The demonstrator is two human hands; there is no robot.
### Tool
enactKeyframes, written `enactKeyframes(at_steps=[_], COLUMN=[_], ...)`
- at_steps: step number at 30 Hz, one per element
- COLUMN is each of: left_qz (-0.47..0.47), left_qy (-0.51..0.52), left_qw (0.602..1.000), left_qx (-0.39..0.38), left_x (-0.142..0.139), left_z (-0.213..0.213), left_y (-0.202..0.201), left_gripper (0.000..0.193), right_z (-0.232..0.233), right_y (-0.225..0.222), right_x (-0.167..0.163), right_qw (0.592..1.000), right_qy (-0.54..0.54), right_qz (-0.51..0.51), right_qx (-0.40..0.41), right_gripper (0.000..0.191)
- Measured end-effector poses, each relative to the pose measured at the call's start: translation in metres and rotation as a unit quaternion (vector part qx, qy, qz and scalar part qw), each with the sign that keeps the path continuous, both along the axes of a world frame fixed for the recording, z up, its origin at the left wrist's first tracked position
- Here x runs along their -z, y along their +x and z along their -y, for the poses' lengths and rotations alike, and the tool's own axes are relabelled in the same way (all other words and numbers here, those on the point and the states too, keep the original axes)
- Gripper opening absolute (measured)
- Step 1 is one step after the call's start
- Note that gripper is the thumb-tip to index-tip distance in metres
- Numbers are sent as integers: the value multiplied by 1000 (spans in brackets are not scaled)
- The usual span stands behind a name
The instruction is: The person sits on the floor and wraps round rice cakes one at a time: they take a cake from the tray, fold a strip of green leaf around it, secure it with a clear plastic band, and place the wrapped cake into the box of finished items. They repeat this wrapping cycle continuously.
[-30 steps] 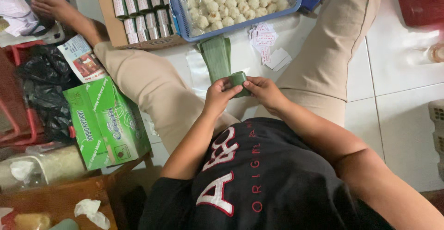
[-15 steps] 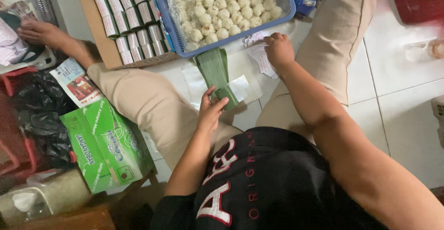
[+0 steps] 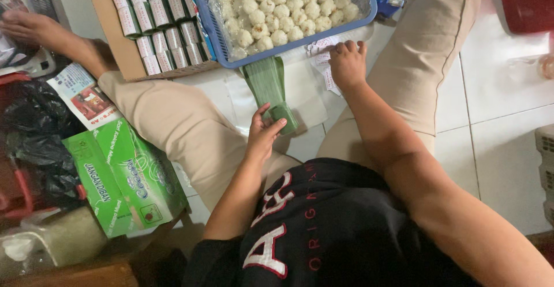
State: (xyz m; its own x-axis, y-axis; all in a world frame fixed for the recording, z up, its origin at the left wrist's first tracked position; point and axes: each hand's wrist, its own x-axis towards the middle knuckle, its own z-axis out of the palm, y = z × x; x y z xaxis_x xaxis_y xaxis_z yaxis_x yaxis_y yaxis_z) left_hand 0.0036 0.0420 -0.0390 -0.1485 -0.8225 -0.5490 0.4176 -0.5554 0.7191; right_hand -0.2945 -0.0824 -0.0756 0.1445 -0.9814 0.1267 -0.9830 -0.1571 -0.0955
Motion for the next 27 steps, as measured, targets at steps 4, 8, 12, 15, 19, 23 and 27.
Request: enactKeyframes(at_steps=[4,8,12,15,19,23,27], left_qz=[6,7,15,11,-17,-40,-81], left_qy=[3,-19,-13,-1,4,-29,-38], left_qw=[1000,1000,1000,1000,1000,999,996], left_qx=[5,9,5,6,-3,-18,-18], left_x=[-3,-3,-5,-12,-23,-31,-44], left_z=[-1,-2,-1,1,4,9,11], left_y=[1,3,1,0,0,0,-4], left_gripper=[76,76,74,74,77,78,80], right_z=[1,1,0,1,1,-26,-65], right_y=[3,3,3,2,6,12,36], right_x=[-5,-4,7,11,-13,-70,-116], right_qw=[1000,999,998,998,996,898,724], right_qy=[10,-32,-65,-52,40,154,352], right_qz=[13,8,-10,-17,57,411,592], right_qx=[11,4,-9,-1,54,-3,38], right_gripper=[33,32,34,19,7,16,25])
